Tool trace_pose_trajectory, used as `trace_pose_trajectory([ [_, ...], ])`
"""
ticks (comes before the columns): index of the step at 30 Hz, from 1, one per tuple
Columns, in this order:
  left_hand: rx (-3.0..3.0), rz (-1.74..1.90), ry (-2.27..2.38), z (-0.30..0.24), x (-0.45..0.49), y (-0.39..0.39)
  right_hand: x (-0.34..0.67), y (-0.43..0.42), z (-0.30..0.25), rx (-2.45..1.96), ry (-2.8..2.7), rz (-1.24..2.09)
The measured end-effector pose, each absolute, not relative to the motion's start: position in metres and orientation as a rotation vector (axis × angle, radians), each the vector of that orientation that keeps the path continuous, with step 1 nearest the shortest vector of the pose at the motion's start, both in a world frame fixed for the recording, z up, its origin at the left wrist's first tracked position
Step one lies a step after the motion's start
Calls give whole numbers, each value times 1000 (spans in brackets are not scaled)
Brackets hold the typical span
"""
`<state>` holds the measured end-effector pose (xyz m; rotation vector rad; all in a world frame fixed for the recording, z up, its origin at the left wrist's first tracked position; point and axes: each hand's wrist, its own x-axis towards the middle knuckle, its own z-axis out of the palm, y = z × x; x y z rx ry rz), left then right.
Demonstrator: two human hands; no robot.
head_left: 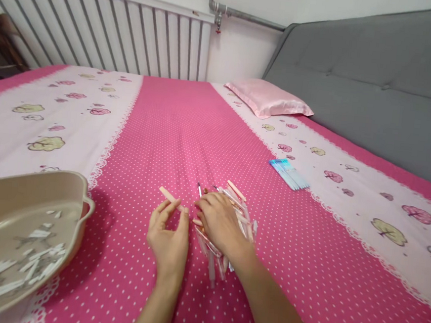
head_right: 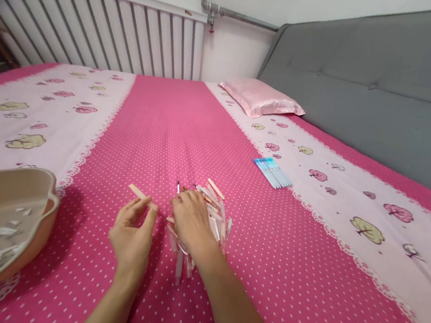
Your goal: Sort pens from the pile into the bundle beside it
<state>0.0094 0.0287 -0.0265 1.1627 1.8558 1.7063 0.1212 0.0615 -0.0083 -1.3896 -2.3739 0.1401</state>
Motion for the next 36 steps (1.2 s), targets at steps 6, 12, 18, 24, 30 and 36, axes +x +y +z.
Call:
trace_pose_trajectory([
  [6,754,1906,1536,-28,14,30,117,58,-18,-1581,-2309,25],
  [12,580,1891,1484,-23,17,30,123,61,-18,-1485,-2406,82],
  [18,568,1941,1448,-24,16,30,121,61,-18,-1432,-2443,80],
  [24,615,1928,1455,-23,16,28,122,59,-15,-1482,-2441,105],
  [30,665,1912,1470,-24,17,28,122,57,-14,-1419,-2482,143],
  [36,702,1882,1509,-24,17,27,126,62,-11,-1346,-2262,266],
])
